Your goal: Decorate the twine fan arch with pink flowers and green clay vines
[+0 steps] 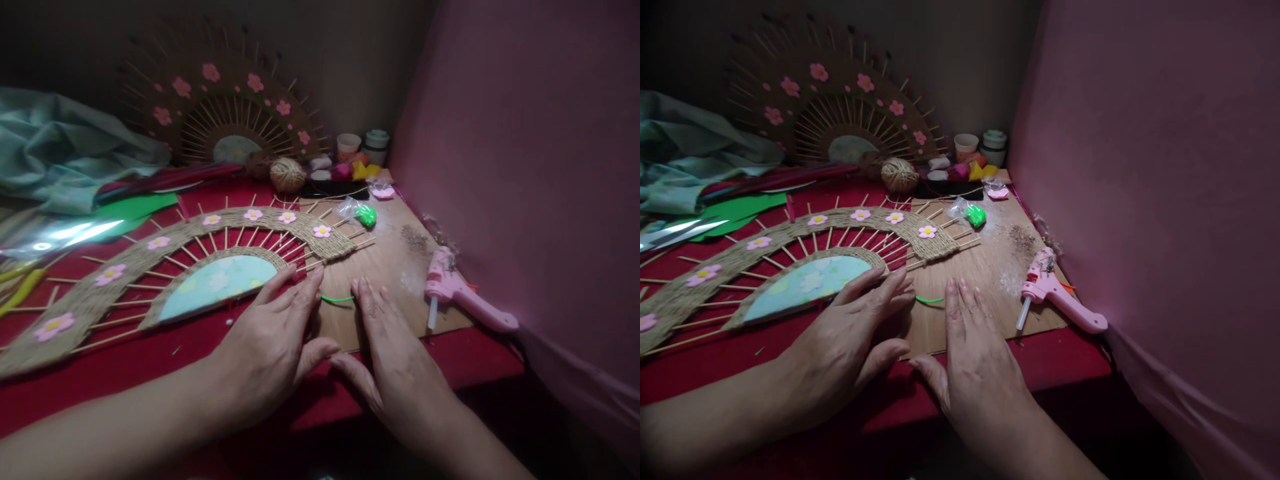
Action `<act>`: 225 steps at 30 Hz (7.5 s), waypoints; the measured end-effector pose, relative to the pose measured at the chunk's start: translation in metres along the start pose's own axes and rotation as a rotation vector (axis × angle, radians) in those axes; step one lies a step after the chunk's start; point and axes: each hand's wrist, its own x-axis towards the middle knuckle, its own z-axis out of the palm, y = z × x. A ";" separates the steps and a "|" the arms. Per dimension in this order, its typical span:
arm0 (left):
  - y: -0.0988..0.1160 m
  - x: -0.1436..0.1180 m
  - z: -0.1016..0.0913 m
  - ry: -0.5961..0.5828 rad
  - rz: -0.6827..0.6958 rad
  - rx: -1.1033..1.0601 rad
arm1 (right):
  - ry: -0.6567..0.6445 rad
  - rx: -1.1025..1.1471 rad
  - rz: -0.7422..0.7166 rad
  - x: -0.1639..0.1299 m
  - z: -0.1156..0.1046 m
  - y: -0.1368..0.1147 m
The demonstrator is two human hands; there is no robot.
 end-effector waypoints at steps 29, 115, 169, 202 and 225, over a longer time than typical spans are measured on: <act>-0.001 0.005 0.005 -0.091 -0.048 -0.069 | 0.026 0.034 0.040 0.000 0.000 -0.001; -0.027 -0.002 -0.018 0.165 -0.253 -0.344 | -0.148 -0.085 -0.137 0.071 0.003 -0.007; -0.122 0.062 -0.052 -0.252 -0.283 0.007 | -0.245 0.374 0.271 0.150 0.013 0.049; -0.113 0.098 -0.030 -0.410 -0.421 -0.413 | -0.339 1.066 0.572 0.175 -0.006 0.038; -0.140 0.094 -0.019 -0.285 -0.088 0.006 | -0.312 0.836 0.503 0.197 0.008 0.036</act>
